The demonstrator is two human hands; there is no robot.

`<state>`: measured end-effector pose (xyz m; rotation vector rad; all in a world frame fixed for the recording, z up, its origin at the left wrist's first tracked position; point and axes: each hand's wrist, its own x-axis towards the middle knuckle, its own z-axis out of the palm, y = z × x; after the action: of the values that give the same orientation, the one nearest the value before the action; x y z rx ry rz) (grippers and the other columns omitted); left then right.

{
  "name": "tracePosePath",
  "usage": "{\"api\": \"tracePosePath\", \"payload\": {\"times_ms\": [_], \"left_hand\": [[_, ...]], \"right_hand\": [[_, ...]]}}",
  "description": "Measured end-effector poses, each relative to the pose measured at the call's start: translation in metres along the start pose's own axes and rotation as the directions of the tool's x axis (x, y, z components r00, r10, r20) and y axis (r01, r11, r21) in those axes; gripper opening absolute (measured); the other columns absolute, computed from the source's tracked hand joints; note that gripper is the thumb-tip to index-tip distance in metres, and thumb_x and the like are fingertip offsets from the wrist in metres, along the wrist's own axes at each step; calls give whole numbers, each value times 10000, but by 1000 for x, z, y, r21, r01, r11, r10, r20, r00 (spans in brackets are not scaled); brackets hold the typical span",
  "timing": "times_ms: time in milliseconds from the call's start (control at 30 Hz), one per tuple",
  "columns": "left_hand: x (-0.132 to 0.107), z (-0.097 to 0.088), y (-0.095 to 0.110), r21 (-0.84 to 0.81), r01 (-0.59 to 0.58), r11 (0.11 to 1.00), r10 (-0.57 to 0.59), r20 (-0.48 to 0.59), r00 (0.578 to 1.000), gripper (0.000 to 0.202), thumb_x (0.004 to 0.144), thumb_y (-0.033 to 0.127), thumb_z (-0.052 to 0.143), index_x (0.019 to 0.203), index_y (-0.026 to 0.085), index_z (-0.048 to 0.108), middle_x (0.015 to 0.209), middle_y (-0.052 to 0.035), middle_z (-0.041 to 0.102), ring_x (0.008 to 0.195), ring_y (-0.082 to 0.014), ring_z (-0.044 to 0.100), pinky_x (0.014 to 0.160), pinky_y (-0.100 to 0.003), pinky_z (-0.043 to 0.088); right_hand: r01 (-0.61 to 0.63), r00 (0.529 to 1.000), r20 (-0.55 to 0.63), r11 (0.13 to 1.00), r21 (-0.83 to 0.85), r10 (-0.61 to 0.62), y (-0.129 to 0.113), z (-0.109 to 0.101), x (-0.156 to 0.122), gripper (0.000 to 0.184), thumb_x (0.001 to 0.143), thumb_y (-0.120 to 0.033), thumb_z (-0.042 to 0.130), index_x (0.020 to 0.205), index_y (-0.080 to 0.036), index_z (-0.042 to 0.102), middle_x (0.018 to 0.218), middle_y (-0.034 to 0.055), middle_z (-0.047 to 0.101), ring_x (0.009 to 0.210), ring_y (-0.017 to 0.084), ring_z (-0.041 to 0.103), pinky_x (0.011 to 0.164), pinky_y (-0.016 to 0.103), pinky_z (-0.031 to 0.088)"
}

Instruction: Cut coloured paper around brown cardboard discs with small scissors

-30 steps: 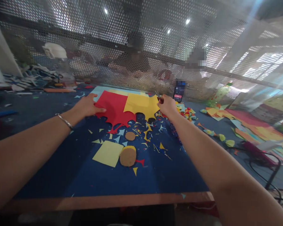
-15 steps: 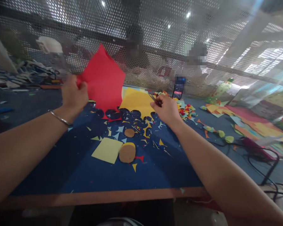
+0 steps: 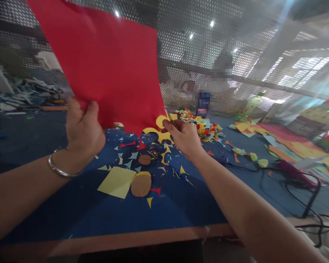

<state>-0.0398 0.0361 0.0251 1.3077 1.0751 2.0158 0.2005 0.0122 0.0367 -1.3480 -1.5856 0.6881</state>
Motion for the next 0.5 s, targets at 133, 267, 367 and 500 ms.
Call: {"api": "tracePosePath", "payload": {"times_ms": [133,267,367,500], "left_hand": [[-12,6,-4,-21,112,994,-109,99,989,214,930,392,553,1096,278,480,1339,-18,616,982,-238,711,688,-351,644],[-17,7,4,-36,297,954,-288,162,944,338,911,373,581,1233,316,499,1432,-2,578,1110,-272,681,711,-375,653],[-26,9,13,-129,439,889,-383,315,868,417,898,380,609,1296,273,545,1460,-31,566,1183,-293,648,786,-412,656],[-40,15,11,-108,619,778,-488,516,704,391,876,390,665,1206,185,626,1309,-100,681,1112,-290,689,864,-441,636]], "right_hand": [[-99,995,17,987,126,97,-3,3,-4,398,844,-598,666,758,-213,613,379,-80,397,303,83,298,340,254,192],[-103,995,13,972,214,102,0,5,-4,369,777,-515,753,684,-228,541,384,-96,375,315,73,287,344,252,203],[-84,996,-4,960,268,88,3,5,-3,316,752,-463,768,723,-219,568,433,-92,428,322,67,296,337,253,192],[-62,998,19,961,268,59,1,5,-5,256,788,-422,726,760,-222,569,495,-85,503,320,55,297,332,246,194]]}}
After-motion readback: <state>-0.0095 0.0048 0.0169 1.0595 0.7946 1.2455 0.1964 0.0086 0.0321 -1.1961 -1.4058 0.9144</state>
